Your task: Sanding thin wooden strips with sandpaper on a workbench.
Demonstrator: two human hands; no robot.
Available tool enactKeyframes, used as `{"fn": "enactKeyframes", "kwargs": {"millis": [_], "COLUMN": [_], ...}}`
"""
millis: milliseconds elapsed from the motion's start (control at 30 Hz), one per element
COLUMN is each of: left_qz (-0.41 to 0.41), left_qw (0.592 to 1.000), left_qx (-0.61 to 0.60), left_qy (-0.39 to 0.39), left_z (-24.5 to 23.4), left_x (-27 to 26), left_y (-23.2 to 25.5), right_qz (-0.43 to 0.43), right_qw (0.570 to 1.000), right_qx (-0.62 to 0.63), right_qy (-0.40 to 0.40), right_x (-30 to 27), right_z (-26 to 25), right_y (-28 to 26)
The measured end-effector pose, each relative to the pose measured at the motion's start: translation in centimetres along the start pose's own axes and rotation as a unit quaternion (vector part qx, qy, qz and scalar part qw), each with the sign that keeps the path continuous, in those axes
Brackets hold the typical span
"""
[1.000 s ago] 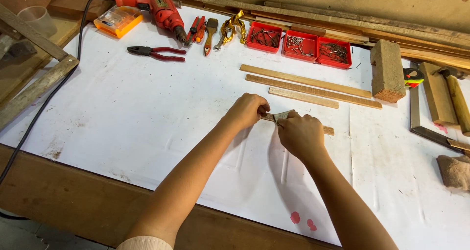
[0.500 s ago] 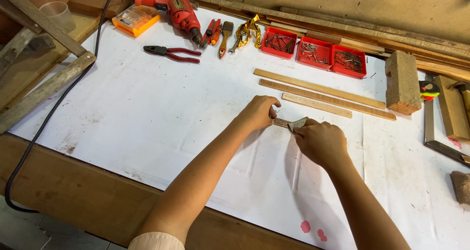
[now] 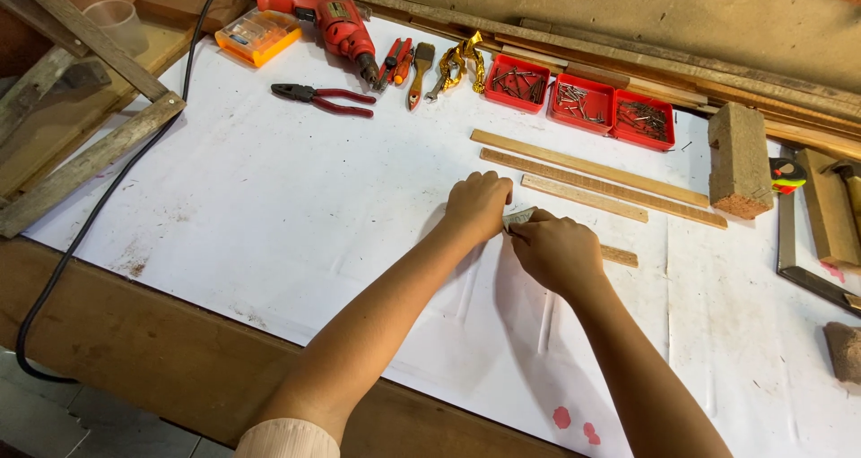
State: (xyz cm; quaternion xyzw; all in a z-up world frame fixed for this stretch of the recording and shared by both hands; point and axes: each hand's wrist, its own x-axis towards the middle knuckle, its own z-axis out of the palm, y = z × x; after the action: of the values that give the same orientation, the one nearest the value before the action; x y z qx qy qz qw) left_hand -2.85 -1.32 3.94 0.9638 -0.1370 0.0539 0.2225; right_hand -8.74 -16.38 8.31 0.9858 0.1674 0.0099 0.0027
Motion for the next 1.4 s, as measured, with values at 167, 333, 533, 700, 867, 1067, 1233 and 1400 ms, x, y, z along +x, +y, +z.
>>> {"fn": "enactKeyframes", "kwargs": {"millis": [167,333,533,700,867,1067,1233,1400], "left_qz": [0.058,0.137,0.175,0.157,0.164,0.153,0.101,0.128], "left_qw": [0.997,0.987,0.984,0.985,0.985,0.987,0.987,0.986], "left_qx": [0.010,-0.034,0.020,-0.049,-0.051,-0.033,-0.099,-0.093], "left_qy": [0.044,0.076,0.037,0.044,-0.014,-0.032,-0.071,-0.057], "left_z": [1.6,3.1,6.3,5.7,2.8,5.0,3.2,3.9], "left_x": [-1.0,-1.2,-0.3,0.0,-2.0,-1.7,-1.9,-1.5], "left_y": [1.6,4.0,6.2,6.8,8.9,8.4,8.8,8.5], "right_qz": [0.050,0.113,0.152,0.139,0.148,0.119,0.089,0.128], "right_qw": [0.996,0.991,0.985,0.985,0.983,0.990,0.991,0.990], "right_qx": [0.077,0.067,0.086,0.102,0.103,0.063,0.024,-0.028], "right_qy": [-0.011,-0.013,-0.017,0.020,0.032,0.046,0.096,0.050], "right_x": [-1.4,-4.1,-6.7,-7.3,-8.4,-8.8,-8.9,-9.5], "right_z": [-1.4,-2.1,-1.3,-1.6,-2.5,-0.7,1.8,1.2], "right_y": [3.8,8.1,10.8,11.9,11.6,8.6,8.4,10.7]}}
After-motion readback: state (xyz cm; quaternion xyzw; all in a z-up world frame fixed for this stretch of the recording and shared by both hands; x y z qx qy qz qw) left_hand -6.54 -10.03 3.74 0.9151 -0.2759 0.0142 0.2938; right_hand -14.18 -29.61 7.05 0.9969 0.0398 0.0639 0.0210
